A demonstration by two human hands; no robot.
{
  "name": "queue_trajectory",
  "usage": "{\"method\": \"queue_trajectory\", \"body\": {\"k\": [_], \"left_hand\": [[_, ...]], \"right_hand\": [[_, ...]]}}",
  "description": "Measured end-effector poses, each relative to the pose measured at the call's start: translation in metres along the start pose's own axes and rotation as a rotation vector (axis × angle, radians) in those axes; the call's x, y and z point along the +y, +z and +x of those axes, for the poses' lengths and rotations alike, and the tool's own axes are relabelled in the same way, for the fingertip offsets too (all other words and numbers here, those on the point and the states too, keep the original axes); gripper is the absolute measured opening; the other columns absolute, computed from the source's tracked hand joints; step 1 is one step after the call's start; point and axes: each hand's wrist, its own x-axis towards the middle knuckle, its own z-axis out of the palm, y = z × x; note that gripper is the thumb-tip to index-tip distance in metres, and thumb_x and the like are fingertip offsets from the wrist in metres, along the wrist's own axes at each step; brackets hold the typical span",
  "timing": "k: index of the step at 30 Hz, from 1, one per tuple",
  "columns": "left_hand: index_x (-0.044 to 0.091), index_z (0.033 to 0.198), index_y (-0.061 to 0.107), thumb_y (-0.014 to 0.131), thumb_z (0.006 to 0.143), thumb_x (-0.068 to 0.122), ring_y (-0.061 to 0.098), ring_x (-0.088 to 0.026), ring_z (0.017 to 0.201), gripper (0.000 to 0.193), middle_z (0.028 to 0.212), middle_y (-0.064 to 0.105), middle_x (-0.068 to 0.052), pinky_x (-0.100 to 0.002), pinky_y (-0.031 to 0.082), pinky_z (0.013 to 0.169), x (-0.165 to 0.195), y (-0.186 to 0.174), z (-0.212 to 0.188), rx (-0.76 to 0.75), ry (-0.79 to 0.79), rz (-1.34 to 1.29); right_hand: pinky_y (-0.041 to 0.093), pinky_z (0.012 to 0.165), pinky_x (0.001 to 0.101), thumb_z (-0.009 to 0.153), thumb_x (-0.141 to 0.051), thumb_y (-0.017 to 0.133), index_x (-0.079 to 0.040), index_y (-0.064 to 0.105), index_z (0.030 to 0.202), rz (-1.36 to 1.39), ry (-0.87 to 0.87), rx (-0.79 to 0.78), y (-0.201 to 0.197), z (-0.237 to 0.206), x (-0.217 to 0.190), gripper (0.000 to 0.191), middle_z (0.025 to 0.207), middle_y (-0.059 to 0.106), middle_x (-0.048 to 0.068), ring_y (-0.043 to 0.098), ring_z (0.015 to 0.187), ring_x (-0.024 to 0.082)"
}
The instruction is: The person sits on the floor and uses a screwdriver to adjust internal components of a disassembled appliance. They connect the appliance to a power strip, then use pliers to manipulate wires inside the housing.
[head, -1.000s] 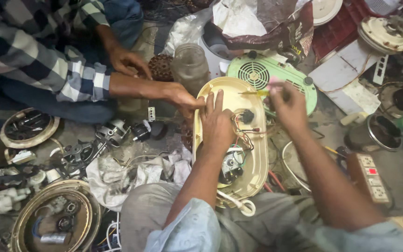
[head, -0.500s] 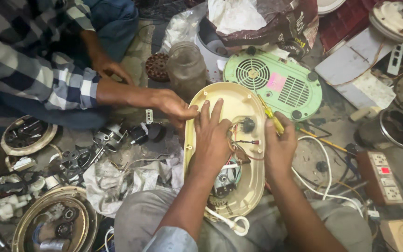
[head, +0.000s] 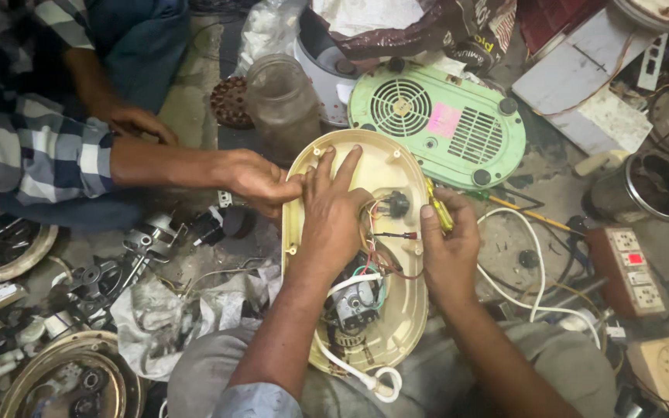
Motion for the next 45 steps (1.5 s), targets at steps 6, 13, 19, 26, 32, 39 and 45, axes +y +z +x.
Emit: {"method": "queue_trajectory", "body": {"k": [6,13,19,26,32,39,45], "left_hand": [[0.007,0.089,0.078,0.080,0.073,0.008,0.026,-0.045,0.150,0.016,0.158,0.042,-0.015,-0.065,0.017,0.120,-0.003,0.004,0.001,-0.011,-0.005,0.007],[0.006,0.093,0.078,0.075,0.075,0.008,0.026,-0.046,0.149,0.018,0.155,0.043,-0.018,-0.066,0.018,0.119,-0.004,0.007,0.000,-0.020,-0.007,0.024],[0.004,0.096,0.078,0.069,0.076,0.006,0.029,-0.044,0.148,0.022,0.155,0.045,-0.018,-0.064,0.019,0.121,-0.005,0.015,0.000,-0.012,-0.006,0.052],[0.004,0.096,0.077,0.066,0.081,0.009,0.030,-0.044,0.149,0.019,0.156,0.045,-0.016,-0.063,0.019,0.121,-0.007,0.025,-0.003,0.077,0.005,0.001],[0.003,0.086,0.075,0.068,0.080,0.013,0.030,-0.044,0.148,0.014,0.154,0.046,-0.014,-0.064,0.017,0.118,-0.004,0.033,0.005,0.042,0.012,0.026],[0.004,0.100,0.075,0.062,0.075,0.003,0.039,-0.045,0.141,0.029,0.149,0.051,-0.019,-0.056,0.030,0.113,-0.003,0.001,0.003,0.023,0.120,0.017],[0.003,0.095,0.071,0.069,0.086,0.015,0.068,-0.039,0.096,0.015,0.098,0.071,-0.020,-0.048,0.052,0.084,0.003,-0.003,0.021,-0.175,-0.130,-0.190]], "right_hand": [[0.048,0.103,0.0315,0.104,-0.015,0.063,0.001,0.055,0.132,0.006,-0.006,-0.019,0.000,0.004,0.006,0.033,0.129,0.061,0.011,0.058,0.119,0.018],[0.048,0.105,0.0321,0.105,-0.016,0.062,0.001,0.055,0.131,-0.015,-0.002,-0.019,0.002,0.005,0.003,0.032,0.128,0.060,0.011,0.057,0.120,0.018],[0.047,0.106,0.0324,0.104,-0.016,0.061,0.001,0.055,0.131,-0.032,-0.003,-0.020,0.003,0.007,0.001,0.032,0.130,0.060,0.011,0.057,0.121,0.018],[0.046,0.106,0.0319,0.106,-0.013,0.059,0.000,0.052,0.132,0.014,-0.011,-0.042,0.002,0.007,0.007,0.031,0.131,0.058,0.011,0.055,0.123,0.018],[0.050,0.099,0.0302,0.105,-0.013,0.058,-0.002,0.052,0.133,0.034,0.021,-0.041,0.002,0.008,0.007,0.031,0.129,0.059,0.010,0.057,0.117,0.016],[0.050,0.100,0.0307,0.104,-0.012,0.060,0.001,0.053,0.131,0.020,-0.059,-0.032,0.001,0.003,0.008,0.031,0.130,0.061,0.013,0.059,0.119,0.017],[0.051,0.098,0.0296,0.105,-0.013,0.060,0.001,0.053,0.132,-0.008,-0.078,-0.043,-0.002,0.000,0.009,0.031,0.129,0.062,0.013,0.061,0.117,0.017]]}}
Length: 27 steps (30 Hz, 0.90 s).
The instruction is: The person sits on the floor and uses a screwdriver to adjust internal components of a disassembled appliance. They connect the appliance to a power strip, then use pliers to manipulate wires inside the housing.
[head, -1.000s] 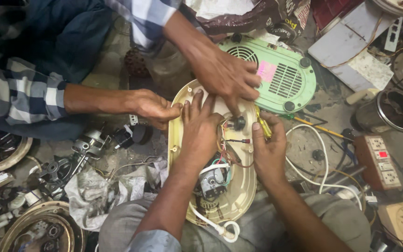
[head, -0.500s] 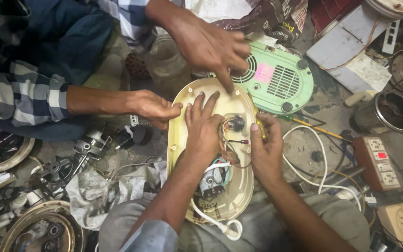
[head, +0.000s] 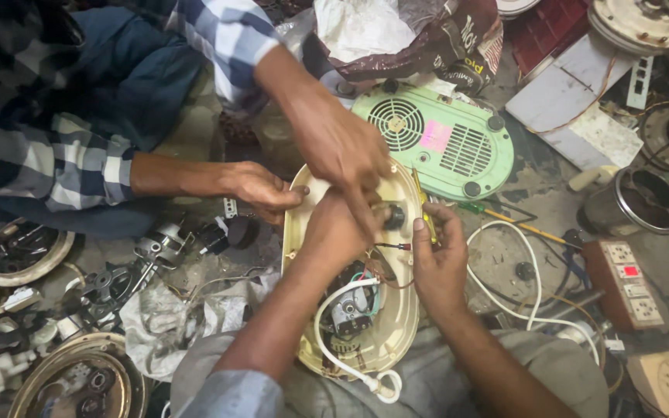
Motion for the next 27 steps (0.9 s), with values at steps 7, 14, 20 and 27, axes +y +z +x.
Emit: {"method": "queue_trajectory", "body": {"k": [7,14,20,27], "left_hand": [[0.006,0.086,0.076,0.067,0.069,0.002,0.065,-0.039,0.095,0.020,0.094,0.071,-0.018,-0.048,0.052,0.085,-0.002,0.008,0.017,0.040,0.051,0.186],[0.002,0.085,0.071,0.067,0.072,0.000,0.062,-0.037,0.093,0.013,0.091,0.066,-0.017,-0.049,0.050,0.079,0.005,0.005,0.009,0.110,0.189,0.402],[0.006,0.088,0.071,0.064,0.079,0.006,0.061,-0.032,0.095,0.012,0.090,0.064,-0.012,-0.046,0.049,0.081,-0.002,-0.010,0.007,0.046,0.372,0.364],[0.006,0.089,0.070,0.064,0.078,0.009,0.060,-0.030,0.098,0.013,0.094,0.063,-0.010,-0.043,0.048,0.085,-0.011,-0.012,0.011,0.012,0.529,0.413]], "right_hand": [[0.056,0.090,0.0295,0.103,-0.013,0.059,0.001,0.052,0.132,-0.020,0.052,-0.014,0.003,0.003,-0.010,0.032,0.127,0.063,0.013,0.062,0.116,0.017],[0.056,0.091,0.0304,0.104,-0.009,0.059,0.001,0.053,0.132,-0.041,0.047,-0.043,0.004,0.004,-0.012,0.031,0.128,0.061,0.014,0.061,0.117,0.017],[0.057,0.086,0.0283,0.104,-0.008,0.058,0.001,0.051,0.133,0.019,0.055,-0.047,0.005,0.000,-0.011,0.030,0.128,0.060,0.012,0.061,0.113,0.015],[0.060,0.082,0.0278,0.104,-0.007,0.058,0.001,0.053,0.132,0.011,0.071,-0.052,0.009,0.003,-0.012,0.030,0.123,0.062,0.011,0.063,0.104,0.013]]}}
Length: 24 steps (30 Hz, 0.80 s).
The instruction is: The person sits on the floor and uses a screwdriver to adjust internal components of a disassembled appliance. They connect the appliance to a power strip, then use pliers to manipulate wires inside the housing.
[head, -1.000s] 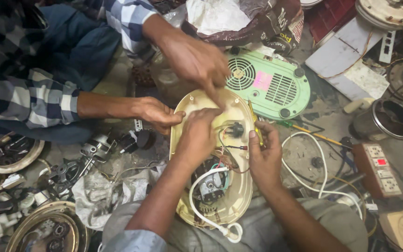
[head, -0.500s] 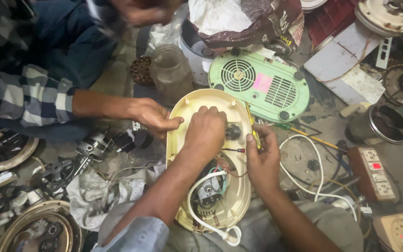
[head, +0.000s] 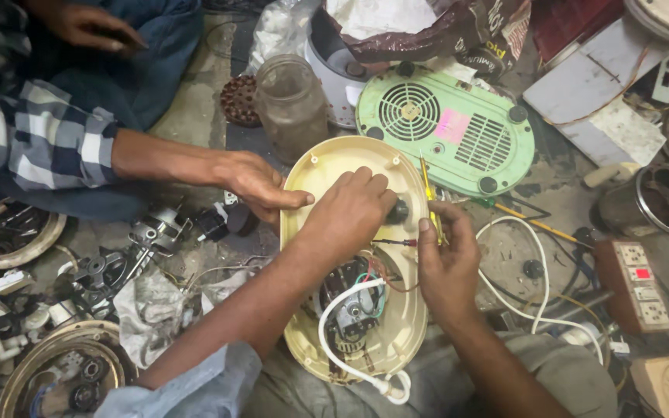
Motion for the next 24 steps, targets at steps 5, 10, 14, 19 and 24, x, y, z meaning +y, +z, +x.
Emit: {"method": "queue_trajectory", "body": {"k": [5,10,14,19,24], "left_hand": [[0.006,0.090,0.068,0.066,0.079,0.006,0.060,-0.032,0.096,0.011,0.093,0.064,-0.011,-0.045,0.047,0.084,-0.001,-0.001,-0.007,0.030,-0.171,-0.046],[0.008,0.088,0.068,0.067,0.085,0.005,0.060,-0.034,0.090,0.004,0.089,0.064,-0.011,-0.049,0.043,0.079,0.019,0.006,-0.017,0.174,-0.427,-0.284],[0.007,0.090,0.068,0.068,0.087,0.006,0.059,-0.035,0.090,0.003,0.090,0.063,-0.011,-0.048,0.043,0.080,0.021,0.010,-0.025,0.232,-0.443,-0.283],[0.008,0.091,0.067,0.067,0.088,0.005,0.059,-0.035,0.091,0.003,0.090,0.064,-0.011,-0.048,0.044,0.082,0.018,0.010,-0.025,0.280,-0.436,-0.303],[0.008,0.089,0.068,0.068,0.088,0.008,0.060,-0.037,0.090,0.001,0.090,0.064,-0.012,-0.050,0.045,0.080,0.015,0.012,-0.026,0.257,-0.461,-0.309]], "right_hand": [[0.058,0.084,0.0283,0.104,-0.006,0.058,0.001,0.056,0.130,-0.036,0.019,-0.040,0.004,0.003,-0.003,0.028,0.123,0.064,0.011,0.064,0.105,0.014],[0.058,0.093,0.0313,0.103,-0.006,0.060,0.002,0.060,0.128,-0.179,-0.087,0.002,-0.006,0.001,-0.039,0.026,0.125,0.064,0.014,0.064,0.117,0.019],[0.057,0.086,0.0368,0.099,-0.008,0.066,0.000,0.066,0.126,-0.694,-0.426,-0.053,-0.024,-0.010,-0.076,0.028,0.111,0.071,0.018,0.071,0.099,0.028],[0.057,0.061,0.0410,0.088,-0.016,0.071,-0.012,0.073,0.113,-0.915,-0.251,-0.249,-0.004,-0.006,-0.096,0.026,0.086,0.075,0.015,0.073,0.070,0.031],[0.055,0.060,0.0460,0.090,-0.019,0.066,-0.015,0.075,0.115,-1.092,-0.238,-0.229,0.026,-0.007,-0.111,0.027,0.081,0.074,0.015,0.071,0.065,0.034]]}}
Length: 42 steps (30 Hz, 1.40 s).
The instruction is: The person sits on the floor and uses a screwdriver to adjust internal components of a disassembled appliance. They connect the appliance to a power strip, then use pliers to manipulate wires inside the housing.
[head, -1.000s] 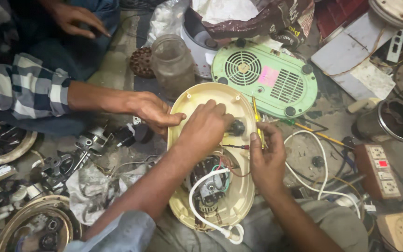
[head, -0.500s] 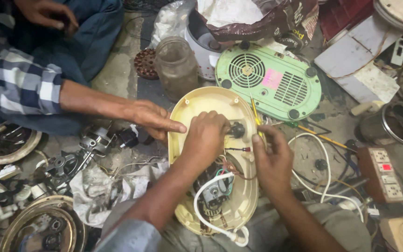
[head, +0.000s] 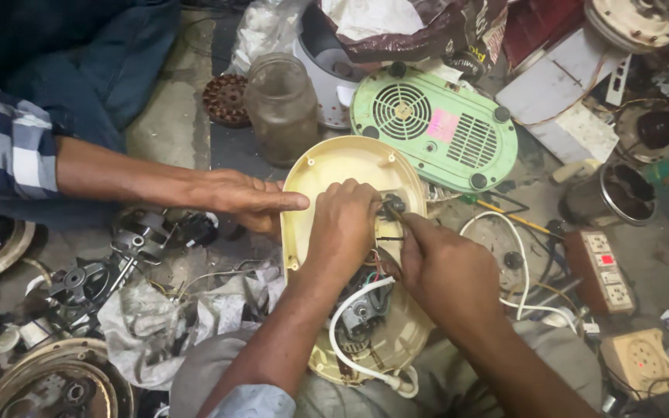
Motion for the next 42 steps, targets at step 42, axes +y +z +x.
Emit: {"method": "queue_trajectory", "body": {"k": [42], "left_hand": [[0.004,0.089,0.067,0.067,0.085,0.005,0.060,-0.038,0.090,0.004,0.090,0.064,-0.015,-0.051,0.046,0.080,-0.003,0.007,0.005,0.019,-0.015,-0.025]], "right_hand": [[0.056,0.074,0.0526,0.088,-0.026,0.062,-0.016,0.078,0.092,-0.302,-0.149,-0.435,-0.042,0.085,-0.005,0.019,0.080,0.073,0.017,0.070,0.078,0.040]]}}
